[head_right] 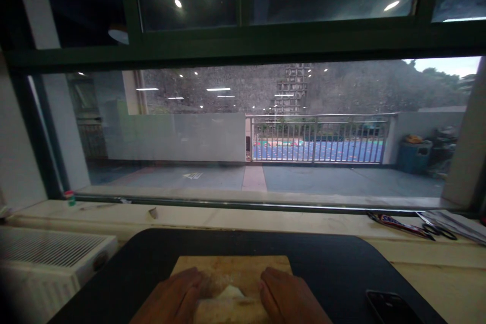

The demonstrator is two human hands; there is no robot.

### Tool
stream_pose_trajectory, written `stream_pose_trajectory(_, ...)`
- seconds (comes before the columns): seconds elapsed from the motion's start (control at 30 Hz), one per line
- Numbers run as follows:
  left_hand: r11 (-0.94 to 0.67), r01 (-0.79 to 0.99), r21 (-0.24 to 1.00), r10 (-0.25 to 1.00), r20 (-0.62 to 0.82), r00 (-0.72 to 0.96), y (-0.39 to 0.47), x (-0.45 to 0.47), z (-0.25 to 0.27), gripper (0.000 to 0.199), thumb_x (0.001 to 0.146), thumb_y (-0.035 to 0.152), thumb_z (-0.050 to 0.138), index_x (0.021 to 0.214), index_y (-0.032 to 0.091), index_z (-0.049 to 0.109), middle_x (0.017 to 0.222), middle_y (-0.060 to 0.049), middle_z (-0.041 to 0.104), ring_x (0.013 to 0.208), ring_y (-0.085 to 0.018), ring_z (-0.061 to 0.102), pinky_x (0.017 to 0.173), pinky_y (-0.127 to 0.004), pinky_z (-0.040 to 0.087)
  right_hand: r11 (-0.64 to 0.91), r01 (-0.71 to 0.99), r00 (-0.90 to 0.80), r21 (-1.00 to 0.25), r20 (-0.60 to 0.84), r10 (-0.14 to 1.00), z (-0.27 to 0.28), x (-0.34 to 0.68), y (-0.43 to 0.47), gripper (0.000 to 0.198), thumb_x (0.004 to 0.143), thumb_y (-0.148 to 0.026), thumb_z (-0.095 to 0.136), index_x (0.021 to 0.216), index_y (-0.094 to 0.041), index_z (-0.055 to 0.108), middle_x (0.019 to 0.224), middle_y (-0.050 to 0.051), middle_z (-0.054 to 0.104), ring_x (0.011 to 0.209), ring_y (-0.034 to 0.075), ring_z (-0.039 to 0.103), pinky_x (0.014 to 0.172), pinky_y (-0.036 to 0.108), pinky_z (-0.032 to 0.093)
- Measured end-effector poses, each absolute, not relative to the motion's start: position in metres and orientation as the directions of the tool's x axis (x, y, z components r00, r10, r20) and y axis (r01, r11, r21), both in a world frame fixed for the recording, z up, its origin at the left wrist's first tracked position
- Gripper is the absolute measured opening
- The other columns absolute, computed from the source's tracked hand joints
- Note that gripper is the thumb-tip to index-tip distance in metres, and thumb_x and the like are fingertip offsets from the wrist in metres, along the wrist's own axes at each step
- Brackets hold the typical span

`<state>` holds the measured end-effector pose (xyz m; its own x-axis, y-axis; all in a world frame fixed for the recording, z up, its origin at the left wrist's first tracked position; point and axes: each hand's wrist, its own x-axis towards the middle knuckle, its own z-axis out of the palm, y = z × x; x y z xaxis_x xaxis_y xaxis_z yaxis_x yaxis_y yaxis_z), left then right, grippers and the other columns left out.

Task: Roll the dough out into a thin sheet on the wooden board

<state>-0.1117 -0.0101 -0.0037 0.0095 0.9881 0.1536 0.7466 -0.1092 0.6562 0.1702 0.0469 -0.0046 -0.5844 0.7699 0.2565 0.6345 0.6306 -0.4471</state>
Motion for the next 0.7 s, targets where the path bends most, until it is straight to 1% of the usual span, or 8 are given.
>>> stream_pose_trajectory(0.1,-0.164,0.813,0.558,0.982,0.171,0.081,-0.004,-0.113,-0.01,0.032,0.089,0.043,0.044,0.097,0.03,0.072,0.11,-0.006,0.074,0.11,-0.029,0.063,0.104,-0.038,0.043,0.612,0.661,-0.565,-0.433,0.249,0.786,-0.008,0.168,0.053,0.039,0.1,-0.04,0.027,0.081,-0.025,0.057,0.08,0.003,0.066,0.073,0.017,0.061,0.069,0.027,0.042)
stream_pose_trajectory(0.17,-0.169,0.86,0.481,0.981,0.167,0.099,-0.003,-0.111,-0.009,0.037,0.092,0.037,0.036,0.101,0.027,0.071,0.11,-0.007,0.073,0.108,-0.027,0.064,0.101,-0.037,0.044,0.595,0.686,-0.546,-0.418,0.245,0.802,-0.011,0.167,0.058,0.038,0.099,-0.04,0.028,0.084,-0.025,0.059,0.082,0.004,0.067,0.076,0.017,0.062,0.07,0.027,0.042)
stream_pose_trajectory(0.23,-0.157,0.89,0.429,0.983,0.159,0.097,-0.001,-0.108,-0.004,0.038,0.094,0.033,0.033,0.102,0.025,0.069,0.108,-0.008,0.073,0.105,-0.025,0.066,0.097,-0.037,0.046,0.575,0.705,-0.526,-0.415,0.238,0.817,-0.014,0.166,0.061,0.038,0.099,-0.039,0.028,0.086,-0.024,0.061,0.085,0.005,0.068,0.079,0.018,0.063,0.072,0.028,0.042)
stream_pose_trajectory(0.37,-0.128,0.9,0.417,0.983,0.174,0.059,0.002,-0.105,0.004,0.035,0.093,0.029,0.034,0.099,0.023,0.068,0.105,-0.01,0.074,0.099,-0.026,0.068,0.092,-0.038,0.048,0.538,0.731,-0.486,-0.42,0.235,0.842,-0.014,0.164,0.067,0.038,0.099,-0.038,0.031,0.085,-0.022,0.062,0.086,0.005,0.068,0.079,0.019,0.063,0.072,0.028,0.04)
stream_pose_trajectory(0.43,-0.131,0.901,0.413,0.983,0.173,0.063,0.004,-0.105,0.004,0.034,0.092,0.027,0.036,0.103,0.022,0.068,0.112,-0.012,0.073,0.104,-0.028,0.067,0.093,-0.04,0.048,0.533,0.74,-0.479,-0.41,0.235,0.846,-0.01,0.162,0.071,0.038,0.099,-0.037,0.033,0.082,-0.021,0.063,0.083,0.004,0.068,0.077,0.018,0.062,0.068,0.028,0.038)
stream_pose_trajectory(0.53,-0.12,0.904,0.41,0.981,0.186,0.046,0.007,-0.105,0.002,0.037,0.092,0.026,0.035,0.109,0.022,0.067,0.117,-0.012,0.071,0.108,-0.027,0.066,0.096,-0.039,0.047,0.5,0.782,-0.469,-0.373,0.177,0.865,-0.003,0.158,0.08,0.041,0.098,-0.033,0.036,0.072,-0.021,0.066,0.074,0.003,0.068,0.07,0.017,0.063,0.061,0.027,0.033)
stream_pose_trajectory(0.63,-0.087,0.913,0.398,0.978,0.207,0.003,0.009,-0.103,0.0,0.039,0.092,0.026,0.034,0.11,0.021,0.067,0.112,-0.013,0.073,0.104,-0.027,0.067,0.095,-0.04,0.047,0.435,0.835,-0.41,-0.335,0.149,0.9,0.0,0.152,0.087,0.042,0.096,-0.031,0.041,0.066,-0.021,0.068,0.07,0.005,0.069,0.068,0.018,0.064,0.057,0.027,0.032)
stream_pose_trajectory(0.7,-0.047,0.92,0.389,0.979,0.203,-0.036,0.009,-0.102,0.001,0.038,0.092,0.027,0.034,0.107,0.021,0.068,0.109,-0.012,0.073,0.102,-0.027,0.067,0.092,-0.039,0.047,0.386,0.864,-0.345,-0.322,0.178,0.922,-0.001,0.146,0.09,0.043,0.097,-0.033,0.04,0.069,-0.02,0.07,0.075,0.008,0.071,0.072,0.021,0.066,0.059,0.028,0.034)
